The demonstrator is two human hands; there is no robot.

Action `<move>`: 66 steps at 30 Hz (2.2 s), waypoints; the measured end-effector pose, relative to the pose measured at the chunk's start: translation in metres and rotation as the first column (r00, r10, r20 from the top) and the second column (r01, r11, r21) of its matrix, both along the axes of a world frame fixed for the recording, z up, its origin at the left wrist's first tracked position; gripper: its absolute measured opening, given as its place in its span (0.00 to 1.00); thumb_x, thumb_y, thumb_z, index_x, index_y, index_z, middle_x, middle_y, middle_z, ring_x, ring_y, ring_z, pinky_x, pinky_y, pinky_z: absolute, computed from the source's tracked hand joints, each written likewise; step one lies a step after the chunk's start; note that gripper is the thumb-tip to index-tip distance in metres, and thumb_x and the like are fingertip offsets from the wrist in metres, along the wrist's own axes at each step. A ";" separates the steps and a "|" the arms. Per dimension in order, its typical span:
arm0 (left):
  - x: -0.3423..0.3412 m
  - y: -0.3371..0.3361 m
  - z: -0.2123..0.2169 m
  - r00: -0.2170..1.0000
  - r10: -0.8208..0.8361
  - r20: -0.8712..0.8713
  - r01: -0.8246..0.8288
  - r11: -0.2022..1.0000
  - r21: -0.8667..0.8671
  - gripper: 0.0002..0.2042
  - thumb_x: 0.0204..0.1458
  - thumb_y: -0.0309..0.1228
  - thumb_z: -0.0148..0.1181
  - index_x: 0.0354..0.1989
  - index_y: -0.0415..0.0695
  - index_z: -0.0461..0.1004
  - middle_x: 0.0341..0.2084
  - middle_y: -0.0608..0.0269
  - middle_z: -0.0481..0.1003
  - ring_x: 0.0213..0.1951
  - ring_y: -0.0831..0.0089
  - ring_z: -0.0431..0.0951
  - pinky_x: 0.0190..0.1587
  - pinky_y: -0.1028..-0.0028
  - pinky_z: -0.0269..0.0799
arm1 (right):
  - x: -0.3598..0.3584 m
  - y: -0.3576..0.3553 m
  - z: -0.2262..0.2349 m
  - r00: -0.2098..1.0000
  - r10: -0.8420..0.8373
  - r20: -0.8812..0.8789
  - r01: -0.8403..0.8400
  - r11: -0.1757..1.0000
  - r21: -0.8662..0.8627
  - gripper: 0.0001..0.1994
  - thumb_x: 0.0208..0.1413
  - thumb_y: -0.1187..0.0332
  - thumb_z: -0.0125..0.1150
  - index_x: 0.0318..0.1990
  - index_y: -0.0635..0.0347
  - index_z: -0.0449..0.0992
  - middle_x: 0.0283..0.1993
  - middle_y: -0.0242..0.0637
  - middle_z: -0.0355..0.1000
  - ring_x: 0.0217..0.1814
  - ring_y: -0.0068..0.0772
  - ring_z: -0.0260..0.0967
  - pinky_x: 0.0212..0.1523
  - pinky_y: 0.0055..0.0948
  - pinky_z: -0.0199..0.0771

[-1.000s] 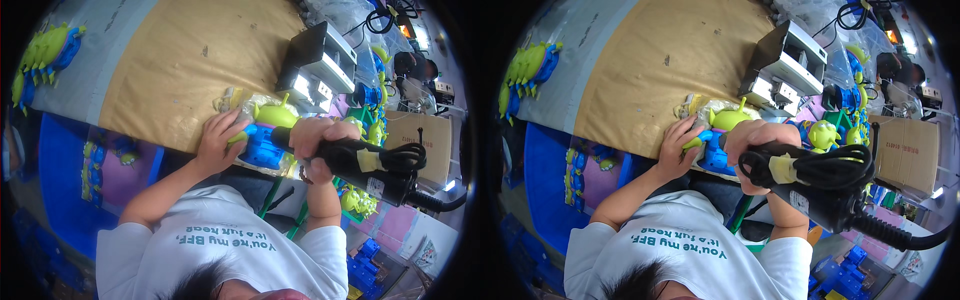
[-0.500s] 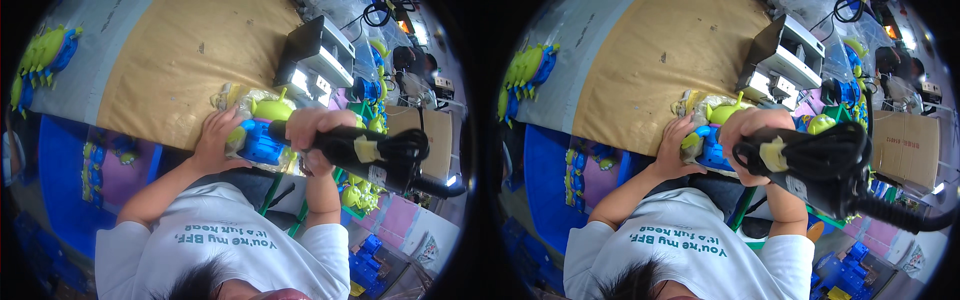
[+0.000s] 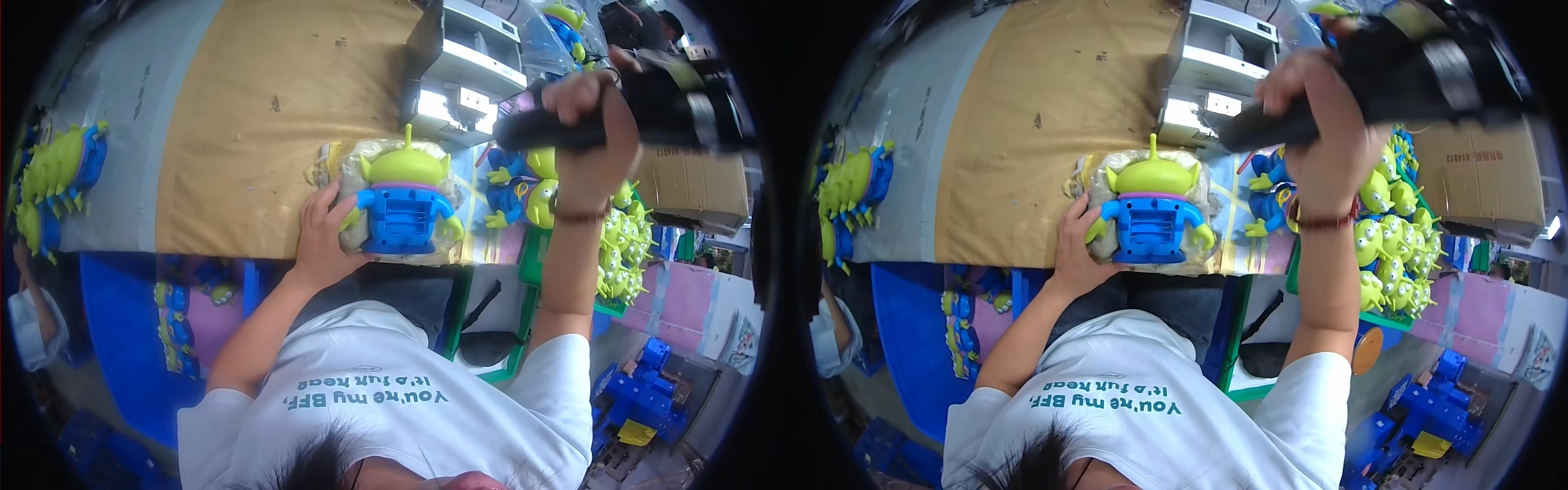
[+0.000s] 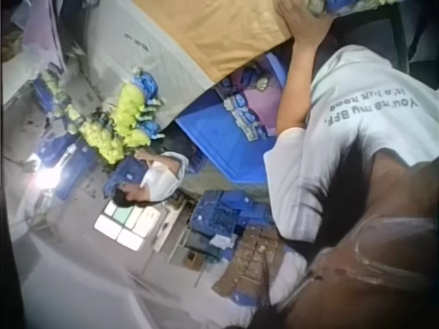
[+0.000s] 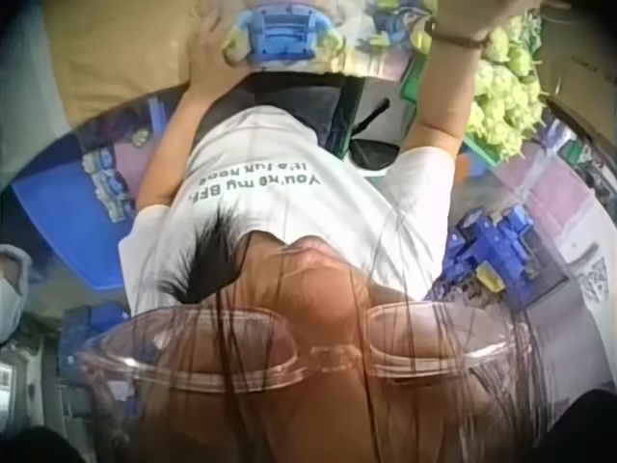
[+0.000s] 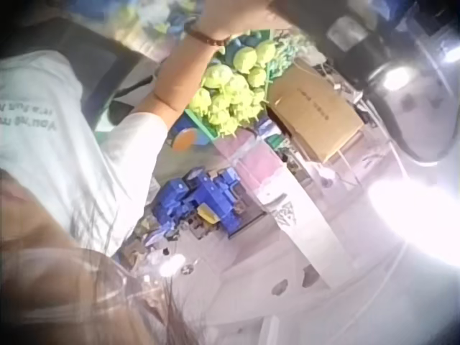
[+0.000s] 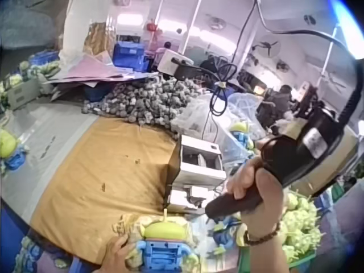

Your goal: Cleaning toy alien figures with an air blower nozzle and placing them in a blue plastic bin.

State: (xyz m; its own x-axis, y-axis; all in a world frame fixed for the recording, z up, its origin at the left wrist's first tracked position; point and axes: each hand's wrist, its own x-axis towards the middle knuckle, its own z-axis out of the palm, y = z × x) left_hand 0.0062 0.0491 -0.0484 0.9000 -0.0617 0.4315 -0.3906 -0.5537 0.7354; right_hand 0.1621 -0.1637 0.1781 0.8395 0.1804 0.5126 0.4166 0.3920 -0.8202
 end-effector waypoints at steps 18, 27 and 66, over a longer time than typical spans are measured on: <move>-0.001 -0.005 -0.007 0.999 0.019 0.034 -0.019 1.000 0.008 0.49 0.24 0.36 0.81 0.60 0.47 0.58 0.60 0.44 0.58 0.60 0.45 0.59 0.62 0.54 0.55 | -0.034 -0.011 -0.014 0.967 0.073 -0.243 -0.113 0.981 -0.155 0.09 0.51 0.70 0.60 0.33 0.66 0.69 0.24 0.38 0.68 0.25 0.30 0.68 0.31 0.29 0.69; -0.002 -0.004 -0.007 0.997 0.029 0.067 -0.032 0.998 0.053 0.49 0.28 0.40 0.80 0.61 0.44 0.56 0.61 0.41 0.58 0.61 0.44 0.61 0.62 0.55 0.58 | -0.098 -0.009 -0.039 0.980 0.140 -0.140 -0.159 0.978 -0.137 0.24 0.53 0.63 0.63 0.55 0.57 0.62 0.31 0.34 0.66 0.27 0.28 0.65 0.34 0.34 0.68; 0.000 0.000 -0.006 0.995 0.007 0.098 -0.012 0.998 0.054 0.48 0.29 0.41 0.79 0.61 0.47 0.56 0.60 0.41 0.58 0.60 0.44 0.61 0.60 0.53 0.58 | 0.058 0.017 -0.054 0.922 -0.216 -0.321 0.166 0.970 -0.177 0.08 0.52 0.71 0.61 0.29 0.67 0.72 0.23 0.37 0.69 0.22 0.29 0.68 0.26 0.29 0.70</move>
